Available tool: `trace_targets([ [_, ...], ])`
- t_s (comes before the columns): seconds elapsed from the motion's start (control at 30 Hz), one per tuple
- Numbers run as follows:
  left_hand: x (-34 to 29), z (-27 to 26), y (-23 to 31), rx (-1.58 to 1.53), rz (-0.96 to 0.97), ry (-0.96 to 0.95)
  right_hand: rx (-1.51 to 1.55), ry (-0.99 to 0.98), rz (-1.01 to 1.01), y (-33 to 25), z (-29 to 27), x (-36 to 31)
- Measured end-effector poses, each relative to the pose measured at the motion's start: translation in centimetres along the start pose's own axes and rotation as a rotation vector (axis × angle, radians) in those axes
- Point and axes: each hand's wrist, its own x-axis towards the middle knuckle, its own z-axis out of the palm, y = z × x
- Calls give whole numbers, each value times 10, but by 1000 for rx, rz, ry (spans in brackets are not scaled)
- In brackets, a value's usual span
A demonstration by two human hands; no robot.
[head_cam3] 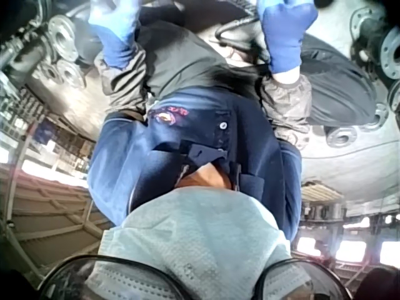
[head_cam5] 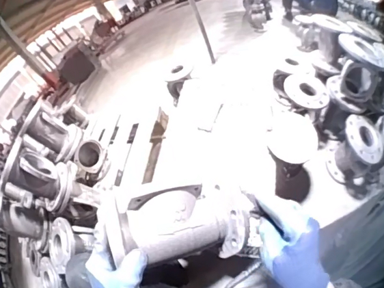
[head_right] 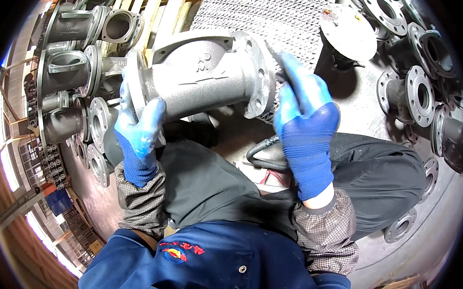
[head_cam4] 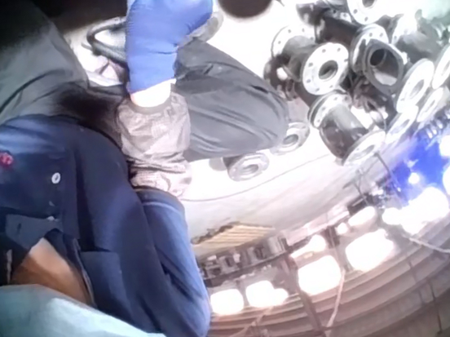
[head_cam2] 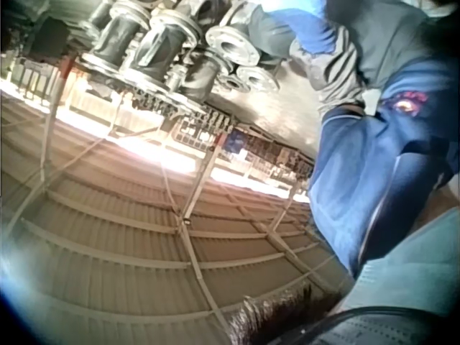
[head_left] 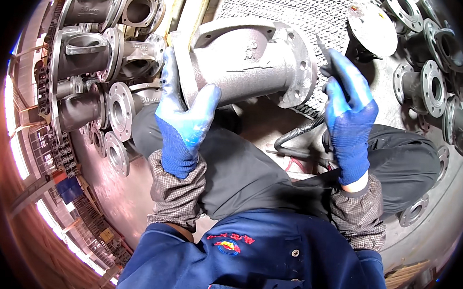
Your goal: The person marks the exterior surfaces of metal pipe fittings with a marker while seated on a floor surrounded by industrial equipment and similar parts.
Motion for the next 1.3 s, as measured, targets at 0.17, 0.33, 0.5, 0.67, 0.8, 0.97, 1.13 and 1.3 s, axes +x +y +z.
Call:
trace_targets([
  [0.17,4,0,0,-35,-49,3,500,15,504,3,7,-3],
  [0.33,5,-6,-3,-116,-65,-5,365,-29,417,13,16,-12],
  [0.5,8,-14,-1,-254,-204,-35,413,-47,347,0,21,-14],
  [0.67,11,-27,-13,-184,-223,-67,383,-109,357,-9,19,-12],
  [0.8,14,-29,-10,-258,-330,-89,434,-51,279,-11,27,-14],
  [0.97,15,-31,-11,-243,-256,-60,426,-77,222,-6,32,-16],
  [1.13,21,-18,-12,-224,-149,-7,465,-44,271,0,38,-10],
  [1.3,34,-12,-13,6,-91,-32,524,-9,310,26,38,5],
])
